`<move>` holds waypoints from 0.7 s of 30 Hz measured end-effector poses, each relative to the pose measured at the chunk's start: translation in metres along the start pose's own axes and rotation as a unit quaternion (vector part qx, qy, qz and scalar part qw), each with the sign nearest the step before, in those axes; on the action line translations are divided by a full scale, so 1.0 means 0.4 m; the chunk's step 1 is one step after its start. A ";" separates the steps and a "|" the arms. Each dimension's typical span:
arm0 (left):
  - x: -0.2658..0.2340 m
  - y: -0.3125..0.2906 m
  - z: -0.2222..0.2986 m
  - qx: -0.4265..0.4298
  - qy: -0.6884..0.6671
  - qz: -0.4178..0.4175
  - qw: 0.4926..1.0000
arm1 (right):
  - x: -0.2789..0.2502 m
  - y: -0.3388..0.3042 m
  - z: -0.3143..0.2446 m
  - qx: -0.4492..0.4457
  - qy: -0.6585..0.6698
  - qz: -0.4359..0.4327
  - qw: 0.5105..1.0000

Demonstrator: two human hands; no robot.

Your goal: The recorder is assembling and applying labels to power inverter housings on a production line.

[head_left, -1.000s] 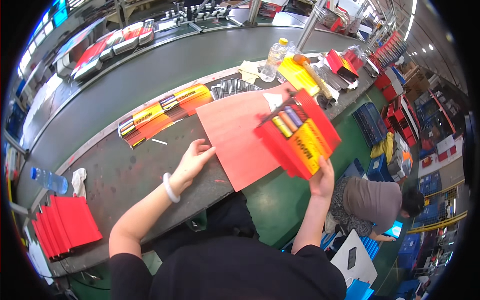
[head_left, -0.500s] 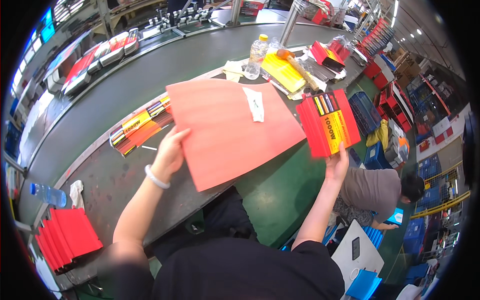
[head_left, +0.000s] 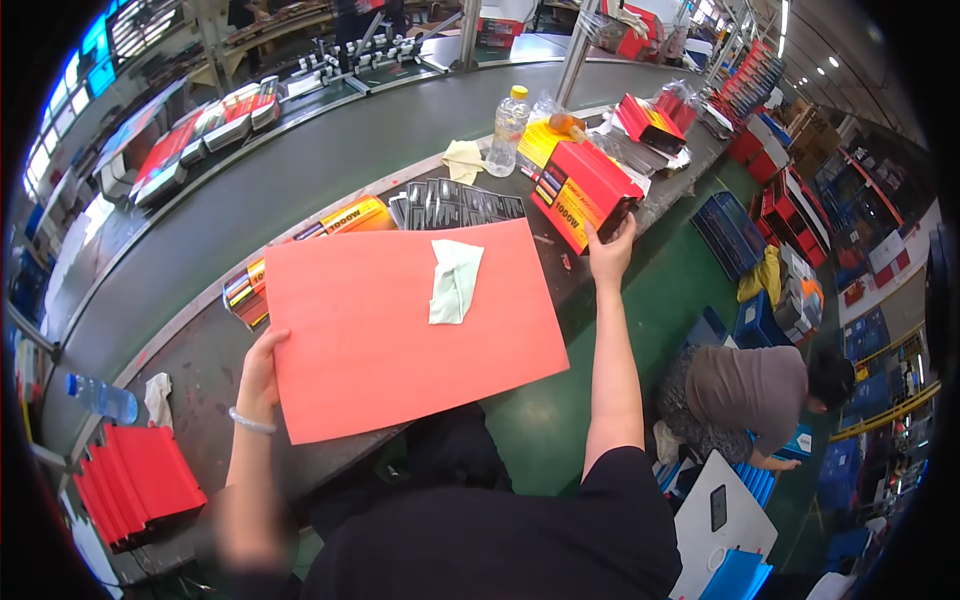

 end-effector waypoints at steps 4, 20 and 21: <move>-0.005 -0.003 -0.003 0.001 0.003 0.022 1.000 | 0.039 0.003 0.006 -0.019 -0.058 -0.003 0.998; -0.024 0.007 0.010 0.010 0.042 0.014 0.999 | -0.021 -0.091 -0.026 -0.013 -0.288 0.022 0.957; -0.030 0.003 0.012 0.028 0.057 0.033 0.997 | -0.051 -0.123 -0.034 0.074 -0.319 -0.004 0.945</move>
Point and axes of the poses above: each hand's wrist, its own y-axis towards the middle knuckle, its own x-axis out of the palm, z = x × y, the point moved 2 cm from there along y, towards the middle knuckle, and after that the axes turned 14 degrees about -y, right-handed, at the moved point
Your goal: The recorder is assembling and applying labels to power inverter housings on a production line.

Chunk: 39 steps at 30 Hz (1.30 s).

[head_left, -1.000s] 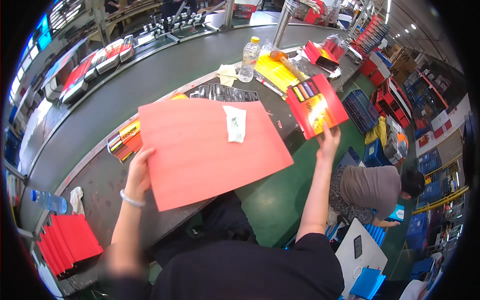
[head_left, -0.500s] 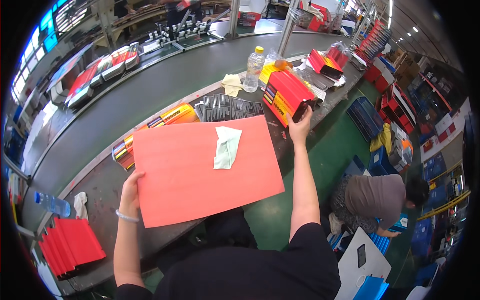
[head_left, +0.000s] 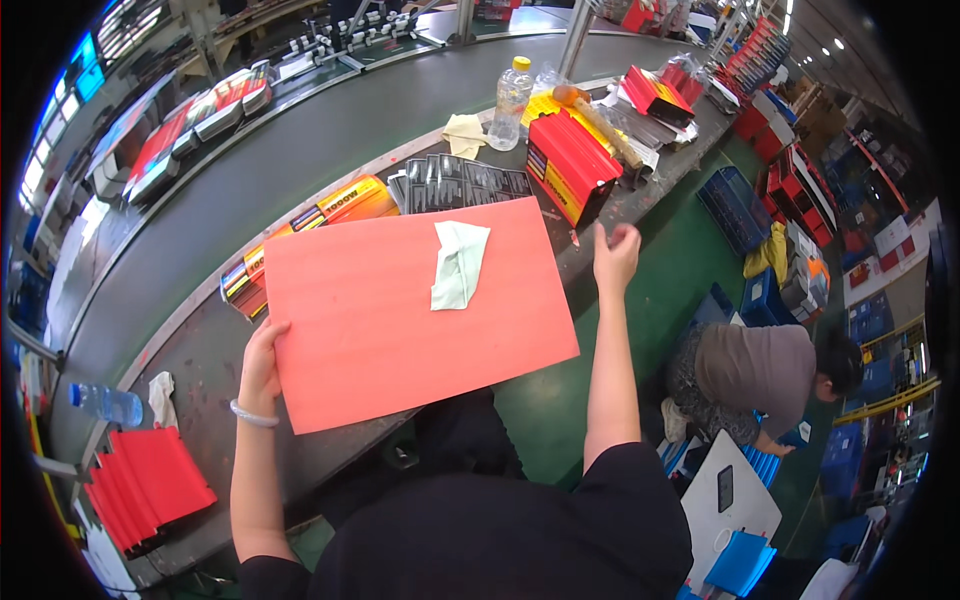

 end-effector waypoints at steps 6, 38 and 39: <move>0.002 0.037 -0.009 0.030 0.047 -0.003 0.998 | -0.027 -0.225 0.118 0.057 0.078 -0.412 0.906; 0.490 -0.200 -0.322 0.183 0.436 -0.441 0.763 | -0.363 -0.327 -0.160 0.007 0.458 -0.497 0.737; 0.486 -0.208 -0.307 0.158 0.423 -0.437 0.778 | -0.355 -0.328 -0.156 0.018 0.458 -0.510 0.728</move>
Point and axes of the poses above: each hand's wrist, its own y-axis towards the middle knuckle, its own x-axis out of the palm, z = x × y, the point moved 2 cm from there along y, towards the middle knuckle, and after that the axes turned 14 degrees about -y, right-handed, at the moved point
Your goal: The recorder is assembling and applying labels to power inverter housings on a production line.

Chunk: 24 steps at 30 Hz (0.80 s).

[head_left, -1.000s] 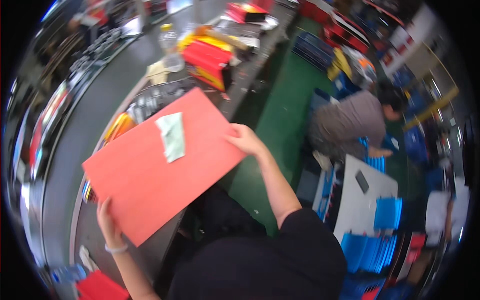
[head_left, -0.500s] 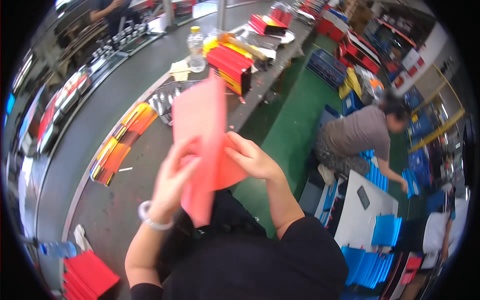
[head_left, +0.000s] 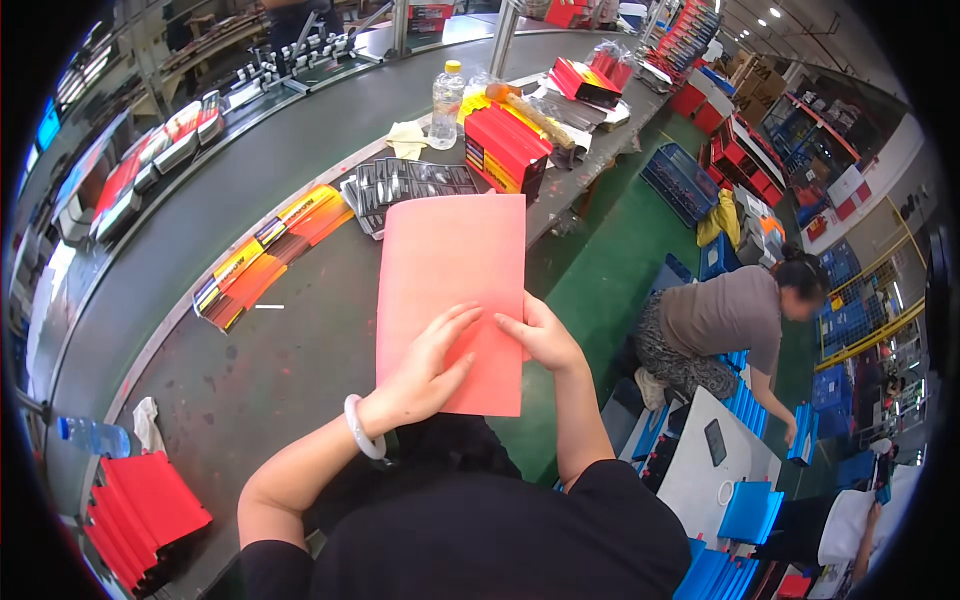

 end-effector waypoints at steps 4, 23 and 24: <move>-0.048 -0.061 0.061 0.006 -0.013 0.039 0.999 | -0.054 -0.011 0.022 -0.007 0.007 0.034 0.999; -0.179 -0.386 0.021 -0.093 -0.106 0.278 0.950 | -0.481 -0.357 0.664 0.168 0.263 0.431 0.847; -0.179 -0.390 0.021 -0.100 -0.097 0.285 0.948 | -0.449 -0.353 0.704 0.178 0.268 0.449 0.834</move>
Point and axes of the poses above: each hand's wrist, its own y-axis towards the middle knuckle, its own x-axis out of the palm, z = x × y, the point moved 2 cm from there along y, towards the middle knuckle, and after that the axes turned 14 degrees about -y, right-handed, at the moved point
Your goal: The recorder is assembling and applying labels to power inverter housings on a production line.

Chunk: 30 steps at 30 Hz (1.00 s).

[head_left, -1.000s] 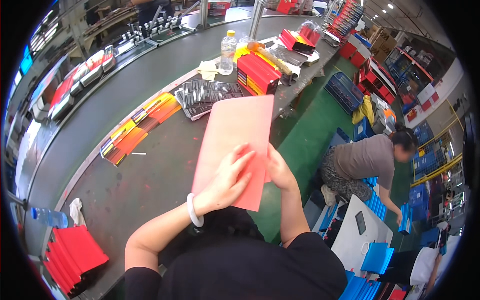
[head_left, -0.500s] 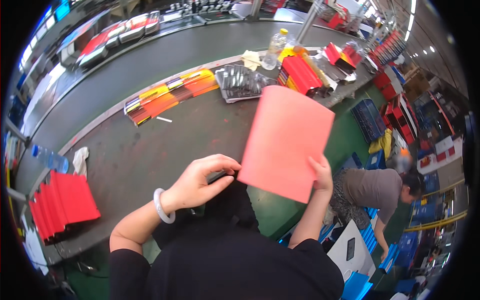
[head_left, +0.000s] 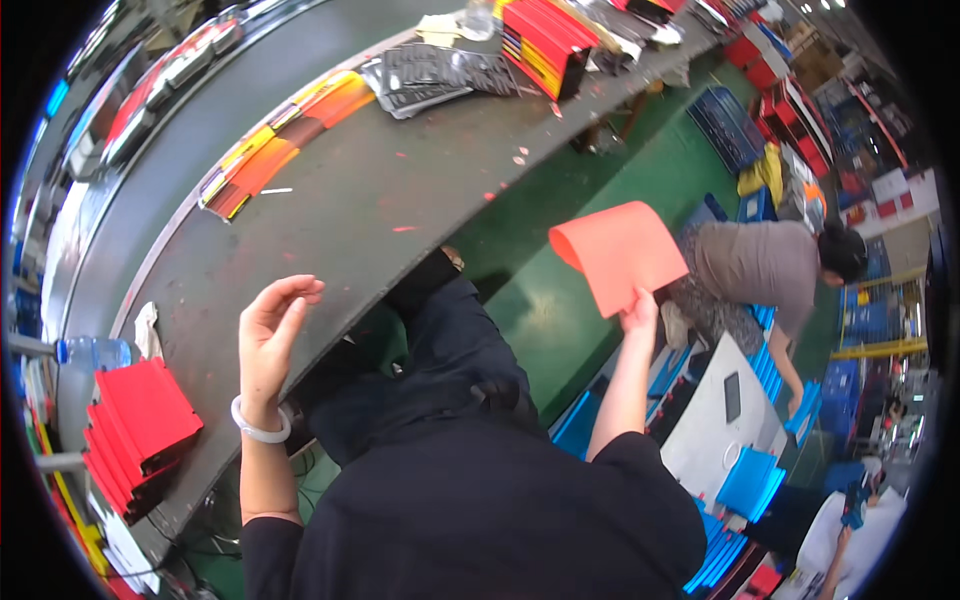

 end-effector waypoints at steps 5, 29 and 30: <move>0.005 -0.020 -0.003 0.004 0.030 0.001 1.000 | 0.045 -0.054 0.122 0.034 -0.034 0.034 0.998; -0.132 0.044 0.115 0.024 0.211 0.297 0.931 | 0.849 0.282 0.296 0.012 -0.036 -0.136 0.990; -0.144 0.052 0.126 0.032 0.216 0.308 0.926 | 0.886 0.300 0.300 0.019 -0.033 -0.182 0.983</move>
Point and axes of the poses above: each hand's wrist, its own y-axis towards the middle knuckle, its own x-axis out of the palm, z = x × y, the point moved 2 cm from there along y, towards the middle knuckle, and after that the axes turned 14 degrees about -y, right-handed, at the moved point
